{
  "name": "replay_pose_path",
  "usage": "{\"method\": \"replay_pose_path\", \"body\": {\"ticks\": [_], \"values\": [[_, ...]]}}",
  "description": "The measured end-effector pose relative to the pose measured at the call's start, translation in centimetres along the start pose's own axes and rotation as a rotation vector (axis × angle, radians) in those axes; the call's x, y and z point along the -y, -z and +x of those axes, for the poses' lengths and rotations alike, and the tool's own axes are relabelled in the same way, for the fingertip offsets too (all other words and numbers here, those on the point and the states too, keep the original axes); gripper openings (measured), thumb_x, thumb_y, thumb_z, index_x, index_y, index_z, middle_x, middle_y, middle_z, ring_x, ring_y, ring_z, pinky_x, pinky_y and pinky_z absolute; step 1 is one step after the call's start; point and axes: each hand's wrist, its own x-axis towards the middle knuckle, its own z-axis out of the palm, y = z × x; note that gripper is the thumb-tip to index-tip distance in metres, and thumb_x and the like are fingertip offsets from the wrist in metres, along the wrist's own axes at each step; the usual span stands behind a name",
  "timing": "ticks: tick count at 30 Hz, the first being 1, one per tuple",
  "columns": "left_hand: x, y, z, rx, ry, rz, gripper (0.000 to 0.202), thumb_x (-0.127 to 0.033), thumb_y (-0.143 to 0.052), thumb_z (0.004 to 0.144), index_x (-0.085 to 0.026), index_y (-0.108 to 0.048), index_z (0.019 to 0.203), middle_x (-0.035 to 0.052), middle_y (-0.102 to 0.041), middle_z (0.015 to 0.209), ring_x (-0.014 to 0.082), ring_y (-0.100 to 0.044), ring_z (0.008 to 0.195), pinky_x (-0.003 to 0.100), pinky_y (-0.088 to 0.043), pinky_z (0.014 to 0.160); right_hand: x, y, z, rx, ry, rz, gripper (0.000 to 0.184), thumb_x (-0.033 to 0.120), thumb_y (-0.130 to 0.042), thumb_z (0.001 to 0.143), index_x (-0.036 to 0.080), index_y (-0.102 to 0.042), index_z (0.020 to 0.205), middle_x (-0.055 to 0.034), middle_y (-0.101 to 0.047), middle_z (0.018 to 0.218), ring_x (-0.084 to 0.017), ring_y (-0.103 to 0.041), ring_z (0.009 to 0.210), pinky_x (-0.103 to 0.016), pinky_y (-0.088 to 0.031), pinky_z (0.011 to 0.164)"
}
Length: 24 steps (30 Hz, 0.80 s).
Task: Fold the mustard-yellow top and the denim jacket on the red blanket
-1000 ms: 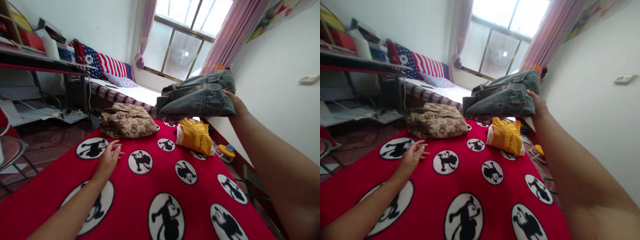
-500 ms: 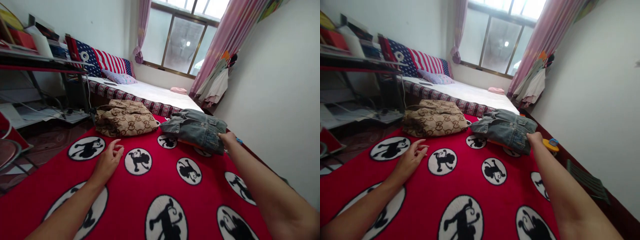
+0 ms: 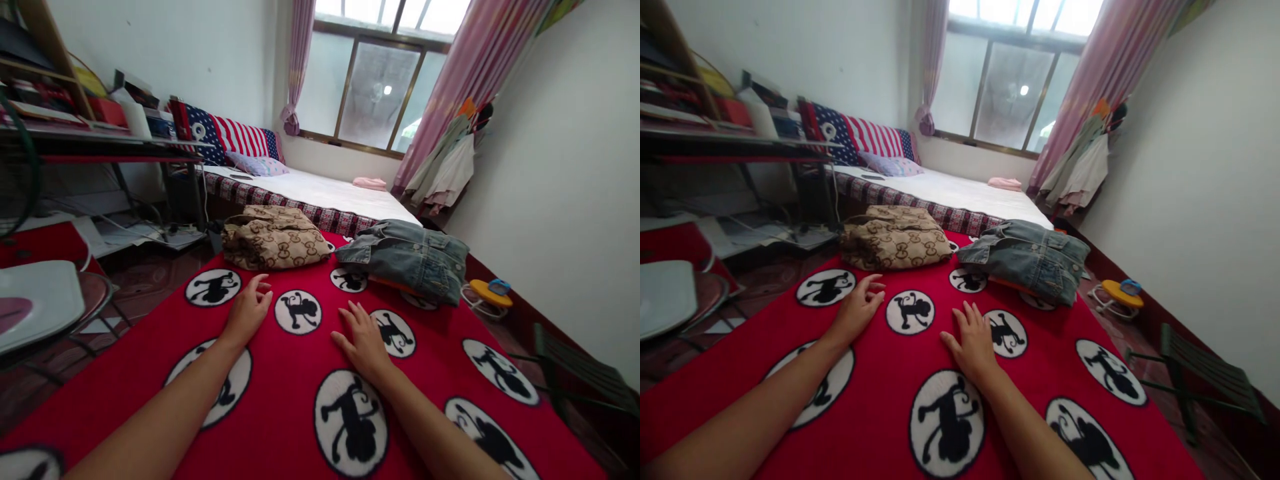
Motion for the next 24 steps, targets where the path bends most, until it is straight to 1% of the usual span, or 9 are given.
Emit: {"method": "replay_pose_path", "body": {"ticks": [3, 6, 8, 11, 14, 17, 19, 22, 24], "values": [[-0.3, 0.0, -0.4, -0.019, -0.033, 0.052, 0.042, -0.026, -0.049, 0.085, -0.013, -0.052, 0.125, 0.0109, -0.065, 0.108, 0.0185, -0.065, 0.078, 0.035, -0.053, 0.079, 0.5, 0.0, -0.1, -0.040, -0.005, -0.008, 0.050, 0.043, -0.052, 0.092, 0.017, -0.053, 0.136, -0.0144, -0.042, 0.150, -0.033, -0.032, 0.142, -0.057, -0.025, 0.113], [-1.2, 0.0, -0.5, -0.092, -0.211, 0.259, 0.041, -0.020, -0.049, 0.084, -0.014, -0.056, 0.123, 0.0144, -0.060, 0.120, 0.0248, -0.060, 0.107, 0.040, -0.047, 0.097, 0.3, 0.1, 0.0, -0.093, 0.002, 0.013, 0.044, 0.038, -0.053, 0.093, 0.016, -0.058, 0.130, -0.0144, -0.048, 0.145, -0.031, -0.039, 0.138, -0.053, -0.029, 0.112], [-1.8, 0.3, 0.4, -0.107, -0.361, 0.453, 0.045, -0.021, -0.053, 0.084, -0.016, -0.055, 0.128, 0.0147, -0.051, 0.135, 0.0287, -0.046, 0.127, 0.043, -0.037, 0.109, 0.2, 0.0, 0.0, -0.124, 0.011, 0.024, 0.041, 0.036, -0.053, 0.093, 0.015, -0.060, 0.128, -0.0144, -0.051, 0.142, -0.030, -0.042, 0.135, -0.051, -0.031, 0.112], [-2.3, 1.1, 3.8, -0.036, -0.492, 0.728, 0.064, -0.030, -0.065, 0.078, -0.022, -0.047, 0.140, 0.0129, -0.033, 0.153, 0.0336, -0.023, 0.143, 0.051, -0.016, 0.117, 0.1, -0.3, 0.0, -0.160, 0.020, 0.029, 0.039, 0.035, -0.053, 0.093, 0.015, -0.062, 0.125, -0.0145, -0.054, 0.140, -0.030, -0.045, 0.133, -0.049, -0.032, 0.111], [-2.1, 2.1, 8.7, 0.082, -0.456, 0.943, 0.092, -0.045, -0.075, 0.068, -0.024, -0.035, 0.149, 0.0161, -0.024, 0.158, 0.0407, -0.007, 0.147, 0.063, -0.001, 0.114, 0.0, -0.4, 0.0, -0.185, 0.023, 0.037, 0.036, 0.033, -0.054, 0.092, 0.015, -0.063, 0.122, -0.0143, -0.056, 0.138, -0.029, -0.047, 0.131, -0.048, -0.033, 0.111], [-1.9, 2.8, 12.7, 0.211, -0.306, 1.033, 0.096, -0.049, -0.072, 0.067, -0.022, -0.032, 0.150, 0.0218, -0.042, 0.146, 0.0453, -0.027, 0.140, 0.067, -0.011, 0.110, -0.1, -0.5, 0.1, -0.199, 0.028, 0.047, 0.035, 0.032, -0.054, 0.092, 0.016, -0.064, 0.121, -0.0138, -0.057, 0.136, -0.029, -0.048, 0.130, -0.048, -0.034, 0.110], [-2.2, 2.8, 14.1, 0.296, -0.250, 1.024, 0.080, -0.042, -0.068, 0.071, -0.023, -0.042, 0.145, 0.0200, -0.055, 0.134, 0.0413, -0.048, 0.126, 0.059, -0.028, 0.106, -0.1, -0.5, 0.2, -0.211, 0.031, 0.055, 0.034, 0.032, -0.054, 0.092, 0.016, -0.065, 0.120, -0.0136, -0.058, 0.135, -0.029, -0.049, 0.128, -0.047, -0.035, 0.109], [-3.2, 2.3, 14.3, 0.342, -0.267, 0.993, 0.056, -0.029, -0.064, 0.071, -0.021, -0.062, 0.126, 0.0167, -0.066, 0.118, 0.0350, -0.061, 0.110, 0.043, -0.044, 0.096, -0.3, -0.6, 0.2, -0.226, 0.035, 0.065, 0.032, 0.031, -0.054, 0.092, 0.016, -0.065, 0.118, -0.0135, -0.059, 0.133, -0.028, -0.050, 0.126, -0.046, -0.036, 0.108], [-4.5, 2.0, 13.9, 0.317, -0.288, 0.972, 0.047, -0.026, -0.062, 0.070, -0.018, -0.068, 0.116, 0.0163, -0.069, 0.110, 0.0345, -0.064, 0.105, 0.040, -0.046, 0.091, -0.4, -0.6, 0.3, -0.231, 0.038, 0.070, 0.031, 0.031, -0.053, 0.092, 0.017, -0.065, 0.117, -0.0132, -0.059, 0.132, -0.028, -0.051, 0.124, -0.045, -0.037, 0.107]]}}
